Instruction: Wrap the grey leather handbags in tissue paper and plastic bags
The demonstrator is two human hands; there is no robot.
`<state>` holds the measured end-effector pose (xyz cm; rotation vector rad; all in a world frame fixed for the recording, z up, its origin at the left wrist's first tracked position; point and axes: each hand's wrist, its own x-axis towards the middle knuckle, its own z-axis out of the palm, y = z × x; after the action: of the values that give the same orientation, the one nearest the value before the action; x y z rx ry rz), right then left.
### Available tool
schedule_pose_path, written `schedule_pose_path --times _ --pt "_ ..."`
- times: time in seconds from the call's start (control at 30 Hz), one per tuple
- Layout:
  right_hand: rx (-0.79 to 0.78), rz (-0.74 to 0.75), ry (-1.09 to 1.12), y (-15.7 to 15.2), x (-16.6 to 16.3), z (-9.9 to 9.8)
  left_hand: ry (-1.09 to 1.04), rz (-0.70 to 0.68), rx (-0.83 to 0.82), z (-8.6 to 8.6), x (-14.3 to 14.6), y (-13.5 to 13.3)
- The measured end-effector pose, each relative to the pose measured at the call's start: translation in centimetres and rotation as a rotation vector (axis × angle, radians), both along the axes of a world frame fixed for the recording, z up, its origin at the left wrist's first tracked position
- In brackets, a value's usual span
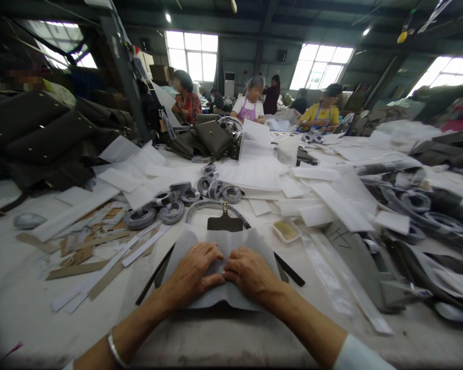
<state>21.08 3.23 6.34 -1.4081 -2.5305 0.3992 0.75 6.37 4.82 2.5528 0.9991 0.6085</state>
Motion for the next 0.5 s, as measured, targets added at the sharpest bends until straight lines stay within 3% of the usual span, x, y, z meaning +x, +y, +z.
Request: schedule_pose_path --times 0.13,0.3,0.37,0.5 --pt "0.043 0.032 -0.197 -0.2 -0.3 1.0 0.049 0.039 0.012 -0.7 0.2 0.2" --pt "-0.272 -0.035 -0.121 2.0 -0.3 5.5 0.199 -0.004 0.049 -1.1 0.7 0.2" --pt "-0.244 -0.122 -0.117 3.4 -0.9 6.6 0.207 0.0 0.063 -0.7 0.8 0.1" --pt "-0.068 -0.283 -0.165 5.2 -2.7 4.9 0.177 0.003 0.067 0.0 0.6 0.0"
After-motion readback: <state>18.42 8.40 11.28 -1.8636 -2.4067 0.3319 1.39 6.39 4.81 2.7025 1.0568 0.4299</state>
